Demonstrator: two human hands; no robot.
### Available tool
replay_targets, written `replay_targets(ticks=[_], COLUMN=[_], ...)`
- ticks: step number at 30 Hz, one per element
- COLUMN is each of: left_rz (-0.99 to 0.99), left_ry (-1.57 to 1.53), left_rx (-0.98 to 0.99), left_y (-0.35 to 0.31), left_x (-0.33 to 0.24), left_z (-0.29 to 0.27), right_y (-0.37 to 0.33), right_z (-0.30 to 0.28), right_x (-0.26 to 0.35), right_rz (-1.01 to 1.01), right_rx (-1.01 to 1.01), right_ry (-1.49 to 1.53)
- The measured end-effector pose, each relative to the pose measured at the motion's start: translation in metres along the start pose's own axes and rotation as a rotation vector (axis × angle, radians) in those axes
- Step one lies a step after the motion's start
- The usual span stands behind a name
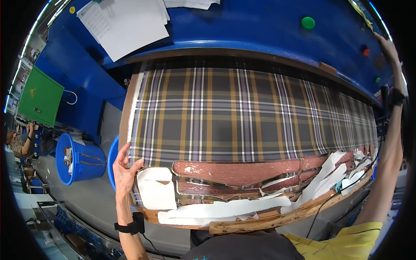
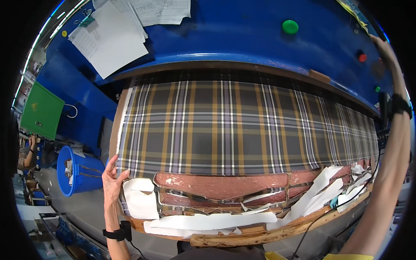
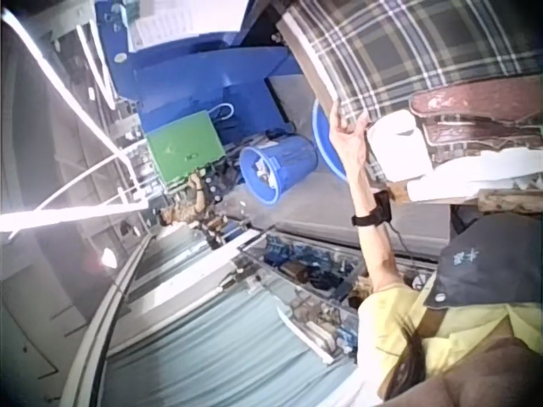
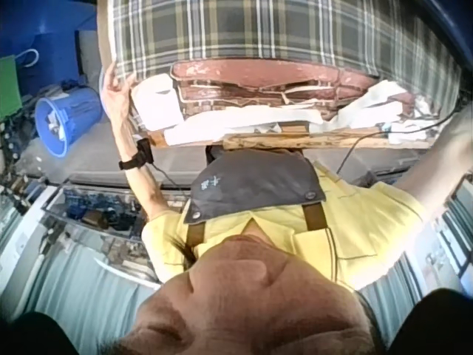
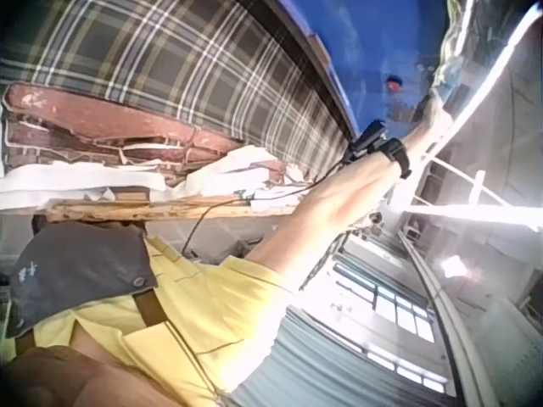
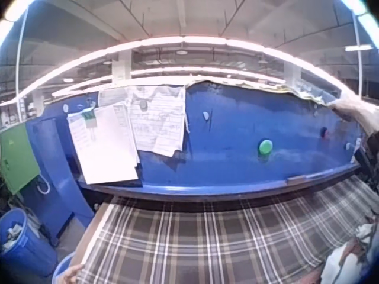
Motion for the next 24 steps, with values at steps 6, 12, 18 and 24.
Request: replay_targets(ticks=[6,12,18,24], left_rz=[0.004,0.013,-0.005,-0.025], left_ry=[0.013,0.002,0.0,0.042], left_rx=[0.036,0.023,0.028,0.012], left_y=[0.003,0.001,0.004,-0.002], left_x=[-0.008,0.001,0.0,0.0], left_z=[0.006,-0.002,0.006,-0.003], right_y=[-0.022,-0.153,-0.232,-0.357], right_z=[0.048,0.011,-0.016,0.008], right_x=[-0.064,-0.03,-0.007,0.071], right_rz=[0.265,0.145,0.135,-0.096], right_rx=[0.184,0.03,0.189,0.537], right_ry=[0.604,1.162,0.924,0.819])
Point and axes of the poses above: each hand's wrist, its own y-axis towards the middle knuckle, its own z-axis out of the palm, x = y × z, the point moved 6 cm from there along y, towards the middle knuckle, and after that the axes turned 5 degrees about z, right-handed, at the moved point
